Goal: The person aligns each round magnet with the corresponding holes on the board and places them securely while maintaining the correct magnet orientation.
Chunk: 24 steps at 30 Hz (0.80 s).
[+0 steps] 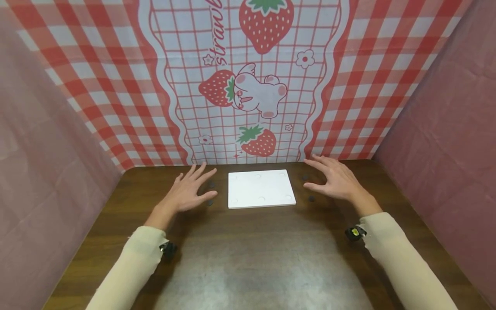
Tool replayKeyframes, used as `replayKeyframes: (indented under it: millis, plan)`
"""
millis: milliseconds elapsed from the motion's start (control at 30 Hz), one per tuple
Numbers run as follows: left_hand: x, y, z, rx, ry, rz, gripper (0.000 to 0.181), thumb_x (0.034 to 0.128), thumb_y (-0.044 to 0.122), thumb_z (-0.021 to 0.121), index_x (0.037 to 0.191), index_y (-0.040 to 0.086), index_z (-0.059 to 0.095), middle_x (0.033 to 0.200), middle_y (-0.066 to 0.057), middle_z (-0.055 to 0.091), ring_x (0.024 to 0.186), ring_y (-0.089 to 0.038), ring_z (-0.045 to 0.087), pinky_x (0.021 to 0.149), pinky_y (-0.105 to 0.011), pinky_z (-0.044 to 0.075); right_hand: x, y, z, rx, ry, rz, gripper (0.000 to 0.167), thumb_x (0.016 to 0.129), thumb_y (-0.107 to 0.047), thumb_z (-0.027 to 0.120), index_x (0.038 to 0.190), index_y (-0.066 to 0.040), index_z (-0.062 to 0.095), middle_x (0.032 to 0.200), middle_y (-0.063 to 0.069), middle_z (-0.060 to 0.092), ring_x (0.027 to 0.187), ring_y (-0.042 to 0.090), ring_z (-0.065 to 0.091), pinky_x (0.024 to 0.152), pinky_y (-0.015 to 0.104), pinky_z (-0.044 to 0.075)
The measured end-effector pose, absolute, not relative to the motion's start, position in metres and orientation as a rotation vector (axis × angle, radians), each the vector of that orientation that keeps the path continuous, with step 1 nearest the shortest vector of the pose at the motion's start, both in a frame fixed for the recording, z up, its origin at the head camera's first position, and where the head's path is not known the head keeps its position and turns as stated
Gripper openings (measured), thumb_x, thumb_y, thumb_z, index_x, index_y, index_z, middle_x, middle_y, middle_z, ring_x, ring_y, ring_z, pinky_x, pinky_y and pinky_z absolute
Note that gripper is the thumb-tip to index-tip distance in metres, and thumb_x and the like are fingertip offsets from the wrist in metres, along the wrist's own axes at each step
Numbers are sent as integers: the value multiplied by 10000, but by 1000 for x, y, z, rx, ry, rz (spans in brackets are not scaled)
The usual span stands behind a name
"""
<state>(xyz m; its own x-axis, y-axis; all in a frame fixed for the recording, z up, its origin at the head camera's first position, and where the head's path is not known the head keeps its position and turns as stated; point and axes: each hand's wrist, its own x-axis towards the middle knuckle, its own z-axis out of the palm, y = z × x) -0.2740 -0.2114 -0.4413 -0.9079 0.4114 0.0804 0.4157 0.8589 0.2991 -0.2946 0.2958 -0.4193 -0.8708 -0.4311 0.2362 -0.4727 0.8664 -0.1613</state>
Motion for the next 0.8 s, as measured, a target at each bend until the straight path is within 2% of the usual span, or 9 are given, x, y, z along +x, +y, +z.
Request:
replayKeyframes:
  millis: [500,800]
  plan:
    - [-277,-196,-444,-695,-3027,-566,868,1064,762,540,1787,330,330,1919,-125,149,1759,-531,159,1302,-888,216,-282,288,-439,661,-2925,374,796,971,-606,794,1643,-228,595,1725,182,557,1506,473,570,1121,766,525]
    - [-281,-188,-450,-728,-3035,-496,832,1054,695,598,1772,343,369,1908,-141,196,1756,-529,185,1298,-875,249,-276,287,-448,689,-2927,308,771,975,-601,792,1623,-218,625,1720,187,565,1476,488,598,1060,745,574]
